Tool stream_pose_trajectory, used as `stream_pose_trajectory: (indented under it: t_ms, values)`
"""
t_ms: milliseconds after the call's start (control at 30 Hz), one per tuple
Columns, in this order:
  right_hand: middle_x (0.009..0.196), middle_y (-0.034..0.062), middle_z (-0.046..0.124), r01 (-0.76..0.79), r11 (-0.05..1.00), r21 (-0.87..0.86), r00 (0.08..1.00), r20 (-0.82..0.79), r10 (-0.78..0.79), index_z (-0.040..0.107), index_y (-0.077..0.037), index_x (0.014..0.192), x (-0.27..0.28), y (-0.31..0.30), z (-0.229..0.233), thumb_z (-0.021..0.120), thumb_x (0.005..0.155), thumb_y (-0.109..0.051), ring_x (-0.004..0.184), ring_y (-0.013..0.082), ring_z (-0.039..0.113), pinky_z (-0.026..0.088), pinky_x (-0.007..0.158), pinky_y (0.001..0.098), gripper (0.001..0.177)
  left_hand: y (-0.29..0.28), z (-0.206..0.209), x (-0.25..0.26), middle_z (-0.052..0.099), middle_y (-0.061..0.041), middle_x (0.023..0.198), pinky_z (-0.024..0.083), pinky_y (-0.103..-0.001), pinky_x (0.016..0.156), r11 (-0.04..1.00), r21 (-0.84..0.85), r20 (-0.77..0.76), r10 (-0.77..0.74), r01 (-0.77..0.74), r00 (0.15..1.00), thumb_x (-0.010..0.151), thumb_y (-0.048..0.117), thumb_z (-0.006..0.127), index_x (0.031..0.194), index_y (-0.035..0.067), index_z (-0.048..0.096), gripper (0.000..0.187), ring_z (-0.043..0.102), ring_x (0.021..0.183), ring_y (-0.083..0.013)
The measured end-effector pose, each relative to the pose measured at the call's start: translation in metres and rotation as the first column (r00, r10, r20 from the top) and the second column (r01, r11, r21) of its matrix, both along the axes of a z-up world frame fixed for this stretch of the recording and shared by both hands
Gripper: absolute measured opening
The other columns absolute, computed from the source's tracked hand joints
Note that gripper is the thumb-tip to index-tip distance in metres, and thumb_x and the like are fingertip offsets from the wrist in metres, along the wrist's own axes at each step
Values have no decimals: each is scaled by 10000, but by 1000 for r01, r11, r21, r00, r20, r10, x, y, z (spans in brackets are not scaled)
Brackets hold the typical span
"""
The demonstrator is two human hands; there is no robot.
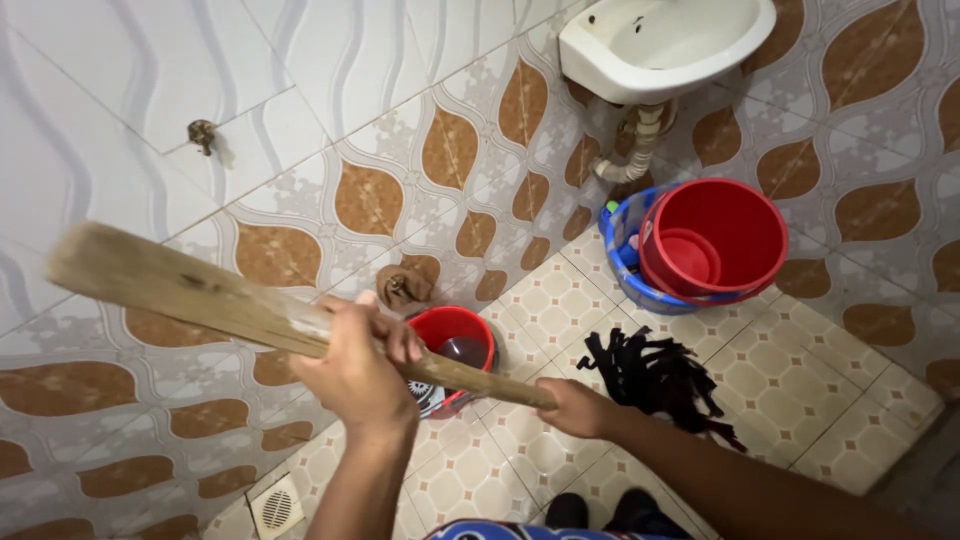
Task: The person mops the tiled bathroom floor using a mop and a bucket of water, cleaning the areas around the toilet and sink.
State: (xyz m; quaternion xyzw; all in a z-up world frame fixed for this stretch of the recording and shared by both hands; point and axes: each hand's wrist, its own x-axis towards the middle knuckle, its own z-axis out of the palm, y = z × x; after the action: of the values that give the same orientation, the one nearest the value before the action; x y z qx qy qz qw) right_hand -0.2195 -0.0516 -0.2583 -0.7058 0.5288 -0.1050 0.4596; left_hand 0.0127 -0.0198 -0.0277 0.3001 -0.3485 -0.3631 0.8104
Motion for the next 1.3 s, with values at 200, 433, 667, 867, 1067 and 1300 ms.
stream_pose_trajectory:
  t_ms: [200, 433, 667, 867, 1067, 1300]
  values:
    - [830, 108, 668, -56, 968, -245, 997, 42, 68, 618, -65, 954, -107, -20, -52, 734, 850, -137, 784, 244, 670, 534, 725, 389, 172, -2, -35, -68, 466, -84, 578, 494, -357, 511, 972, 53, -68, -225, 229, 972, 918, -2, 500, 772, 46, 424, 171, 468, 488, -172]
    - [913, 119, 675, -100, 920, -379, 986, -161, 40, 620, -79, 958, -265, -43, -127, 756, 817, -169, 872, 286, 678, 537, 742, 396, 216, -4, -78, -174, 513, -100, 670, 553, -435, 686, 885, 68, -89, -455, 461, 886, 926, -29, 545, 873, 42, 423, 151, 544, 608, -203]
    - [972, 97, 705, 13, 964, -267, 926, -361, -112, 659, -119, 965, -373, -35, -151, 775, 800, -295, 954, 289, 686, 535, 823, 413, 268, -6, -118, -250, 541, -80, 748, 569, -468, 989, 797, 66, -52, -598, 600, 800, 977, -26, 507, 930, 43, 451, 101, 615, 730, -214]
    - [1022, 95, 759, 360, 922, -145, 845, -369, -388, 690, -125, 1050, -394, -40, -102, 695, 870, -329, 972, 260, 746, 563, 852, 397, 271, -60, -127, -309, 561, -77, 736, 566, -380, 781, 752, 115, -87, -643, 649, 761, 961, -31, 504, 890, 55, 447, 125, 639, 719, -190]
    - [1059, 87, 749, 479, 852, -214, 759, -387, -524, 670, -129, 1132, -377, -56, -62, 685, 888, -456, 1010, 266, 722, 553, 884, 400, 409, -111, -107, -337, 509, -55, 637, 490, -330, 561, 718, -62, -155, -693, 693, 704, 936, -58, 474, 799, 62, 459, 183, 512, 544, -158]
    - [1039, 78, 763, 632, 741, -226, 638, -392, -663, 683, -198, 1189, -309, -61, 0, 593, 854, -668, 1011, 277, 724, 551, 898, 405, 584, -164, -68, -318, 474, -25, 562, 408, -284, 442, 617, -42, -143, -782, 786, 607, 958, 5, 500, 747, 83, 446, 231, 436, 439, -115]
